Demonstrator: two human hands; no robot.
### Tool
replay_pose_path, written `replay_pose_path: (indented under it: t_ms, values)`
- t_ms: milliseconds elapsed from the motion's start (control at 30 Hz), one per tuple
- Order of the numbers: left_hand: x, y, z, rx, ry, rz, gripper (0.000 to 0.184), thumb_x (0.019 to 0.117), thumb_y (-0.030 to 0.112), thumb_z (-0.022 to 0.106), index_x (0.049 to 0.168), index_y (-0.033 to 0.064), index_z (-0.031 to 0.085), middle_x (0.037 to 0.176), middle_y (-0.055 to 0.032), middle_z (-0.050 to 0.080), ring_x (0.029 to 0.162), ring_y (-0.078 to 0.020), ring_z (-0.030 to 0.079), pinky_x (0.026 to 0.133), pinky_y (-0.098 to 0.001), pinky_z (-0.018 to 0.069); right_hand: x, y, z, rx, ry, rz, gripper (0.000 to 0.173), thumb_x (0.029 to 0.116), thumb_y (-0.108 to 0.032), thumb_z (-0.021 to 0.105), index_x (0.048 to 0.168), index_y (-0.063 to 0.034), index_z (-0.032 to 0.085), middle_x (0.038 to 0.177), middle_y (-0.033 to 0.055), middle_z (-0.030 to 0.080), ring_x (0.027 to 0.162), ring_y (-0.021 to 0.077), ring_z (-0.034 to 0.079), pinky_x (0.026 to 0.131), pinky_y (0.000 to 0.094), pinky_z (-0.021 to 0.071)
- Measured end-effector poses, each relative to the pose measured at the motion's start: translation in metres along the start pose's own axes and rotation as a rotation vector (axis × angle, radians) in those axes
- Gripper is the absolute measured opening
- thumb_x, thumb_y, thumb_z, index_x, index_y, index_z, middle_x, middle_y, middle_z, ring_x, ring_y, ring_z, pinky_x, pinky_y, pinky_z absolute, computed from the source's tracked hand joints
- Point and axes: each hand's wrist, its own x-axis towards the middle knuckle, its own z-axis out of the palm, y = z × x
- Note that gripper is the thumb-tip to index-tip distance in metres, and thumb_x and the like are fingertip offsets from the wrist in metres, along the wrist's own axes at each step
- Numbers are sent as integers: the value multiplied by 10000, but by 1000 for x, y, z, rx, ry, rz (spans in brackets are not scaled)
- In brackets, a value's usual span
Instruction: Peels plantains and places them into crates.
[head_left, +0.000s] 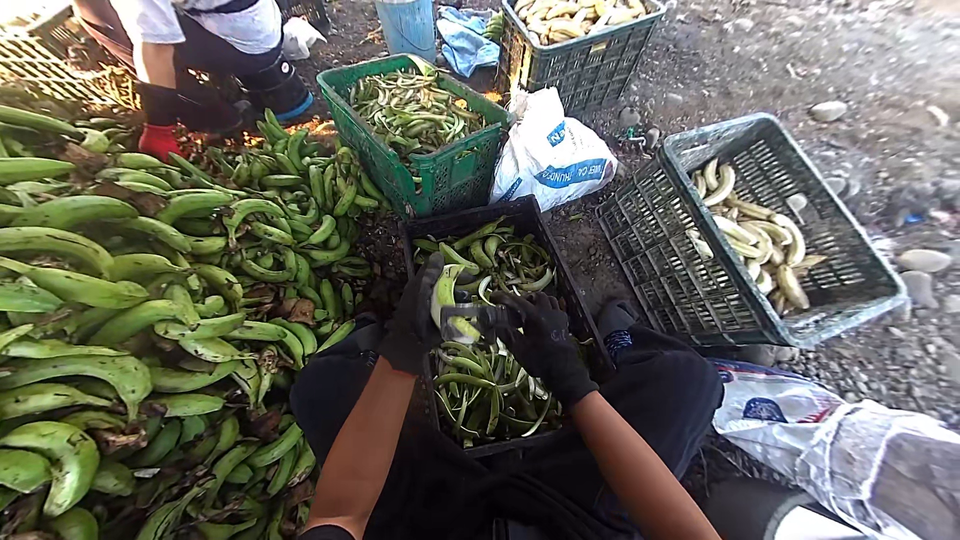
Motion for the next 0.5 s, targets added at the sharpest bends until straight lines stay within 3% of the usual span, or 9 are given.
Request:
replay_pose_path:
  t_ms: [67, 133, 200, 267, 333, 367, 400, 467, 500]
  values:
    - [0, -5, 5, 223, 125, 89, 559, 1078, 530, 341, 1256, 80, 621, 1014, -87, 684, 836, -149, 652, 741, -350, 565, 6, -4, 5, 32, -46, 130, 529, 950, -560, 547, 1324, -219, 701, 1187, 220, 681, 1124, 436, 616, 894, 645, 472]
    - [-1, -6, 11, 488, 263, 214, 604, 1090, 523, 303, 1173, 37, 652, 961, -126, 658, 827, -184, 618, 747, -386, 533, 16, -9, 7, 65, -111, 221, 473, 1012, -503, 516, 1324, -192, 687, 1179, 184, 693, 1130, 391, 630, 927, 629, 472]
    - [-8, -2, 16, 697, 292, 289, 609, 1116, 451, 249, 1169, -24, 628, 967, -197, 629, 877, -265, 611, 812, -467, 516, 26, -12, 9, 143, -130, 283, 452, 1056, -489, 467, 1222, -146, 710, 1053, 149, 704, 1014, 341, 654, 855, 605, 489]
    - [-16, 2, 24, 756, 234, 366, 526, 1128, 325, 272, 1139, -52, 638, 901, -174, 628, 827, -230, 612, 792, -428, 519, 35, -8, 10, 242, -130, 335, 560, 1057, -573, 390, 1161, -120, 702, 976, 139, 689, 932, 323, 652, 802, 598, 488]
    - [-20, 0, 28, 674, 212, 365, 499, 1120, 328, 311, 1036, -10, 668, 797, -76, 623, 723, -122, 604, 715, -334, 527, 40, -2, 5, 299, -144, 349, 623, 1069, -584, 325, 1179, -85, 682, 1012, 168, 687, 960, 344, 654, 823, 612, 490]
    - [-17, -2, 24, 657, 229, 360, 511, 1118, 346, 299, 1057, 5, 674, 817, -76, 648, 736, -120, 632, 721, -340, 551, 41, -1, 0, 308, -141, 357, 632, 1070, -587, 319, 1182, -79, 678, 1022, 179, 680, 970, 353, 643, 828, 616, 478]
    - [-13, -2, 16, 671, 240, 332, 533, 1115, 368, 270, 1196, 15, 661, 942, -123, 689, 839, -169, 669, 797, -398, 569, 43, 2, -8, 302, -142, 364, 640, 1066, -599, 323, 1206, -79, 670, 1051, 186, 680, 993, 360, 642, 847, 627, 480]
    - [-5, 0, -3, 739, 284, 233, 539, 1115, 413, 292, 1325, 31, 608, 1128, -183, 669, 1016, -247, 651, 916, -471, 525, 49, 20, -28, 251, -136, 378, 633, 1054, -613, 345, 1264, -106, 660, 1091, 182, 690, 1024, 359, 651, 862, 644, 482]
    - [-2, 2, -14, 806, 292, 179, 518, 1106, 412, 362, 1353, 21, 595, 1191, -214, 659, 1093, -290, 637, 975, -509, 494, 55, 37, -36, 186, -137, 378, 624, 1038, -636, 357, 1263, -148, 675, 1093, 150, 709, 1038, 331, 669, 878, 635, 499]
